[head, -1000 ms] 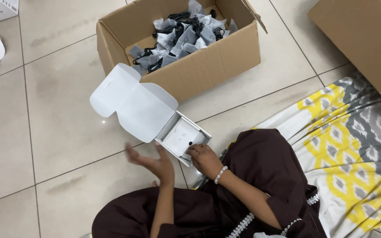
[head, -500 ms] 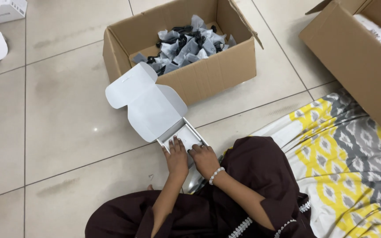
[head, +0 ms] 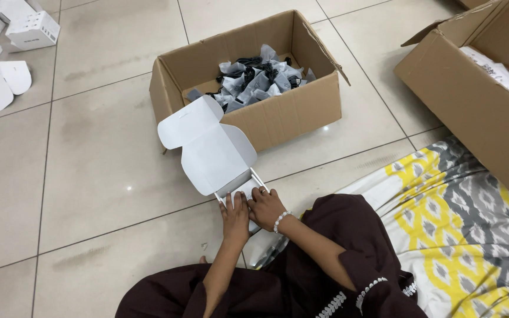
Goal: The person packs electronic components, including cables and cases, into retail product boxes.
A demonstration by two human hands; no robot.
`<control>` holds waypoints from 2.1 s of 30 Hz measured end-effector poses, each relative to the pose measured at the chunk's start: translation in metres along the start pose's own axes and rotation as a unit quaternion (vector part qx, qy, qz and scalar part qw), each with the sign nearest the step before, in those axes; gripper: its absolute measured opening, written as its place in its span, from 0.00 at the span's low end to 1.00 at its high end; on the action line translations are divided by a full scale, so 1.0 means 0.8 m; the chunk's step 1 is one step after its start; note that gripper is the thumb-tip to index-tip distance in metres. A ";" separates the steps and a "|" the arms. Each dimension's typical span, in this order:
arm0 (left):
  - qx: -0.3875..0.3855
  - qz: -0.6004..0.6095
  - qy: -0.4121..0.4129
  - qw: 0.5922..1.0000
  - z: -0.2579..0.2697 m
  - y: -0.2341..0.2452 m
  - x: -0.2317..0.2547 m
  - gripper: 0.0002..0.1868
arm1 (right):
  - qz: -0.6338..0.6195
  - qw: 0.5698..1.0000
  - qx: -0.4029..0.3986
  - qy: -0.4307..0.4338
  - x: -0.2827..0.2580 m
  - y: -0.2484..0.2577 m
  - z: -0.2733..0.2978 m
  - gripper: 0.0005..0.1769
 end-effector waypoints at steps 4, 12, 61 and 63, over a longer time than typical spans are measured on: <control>-0.222 0.151 0.009 0.963 0.034 0.120 -0.009 0.64 | 0.015 1.000 -0.011 -0.010 0.009 0.007 -0.004 0.13; -0.042 0.213 -0.096 0.971 0.042 0.115 -0.015 0.54 | -0.008 0.996 -0.068 -0.056 0.026 0.009 -0.048 0.15; 0.223 0.418 0.039 0.880 0.039 0.075 -0.031 0.17 | 0.191 0.963 -0.185 0.053 0.033 -0.103 -0.067 0.09; 0.200 0.443 0.060 0.872 0.040 0.072 -0.032 0.18 | 0.165 0.979 -0.116 0.024 0.031 -0.060 -0.046 0.07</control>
Point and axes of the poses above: each hand's wrist, its own z-axis away from the middle knuckle, its own y-axis out of the back of the hand, x = y × z, the point moved 7 cm from there along -z, towards the middle knuckle, and after that the axes turned 9 degrees about -x, right-handed, at the moved point
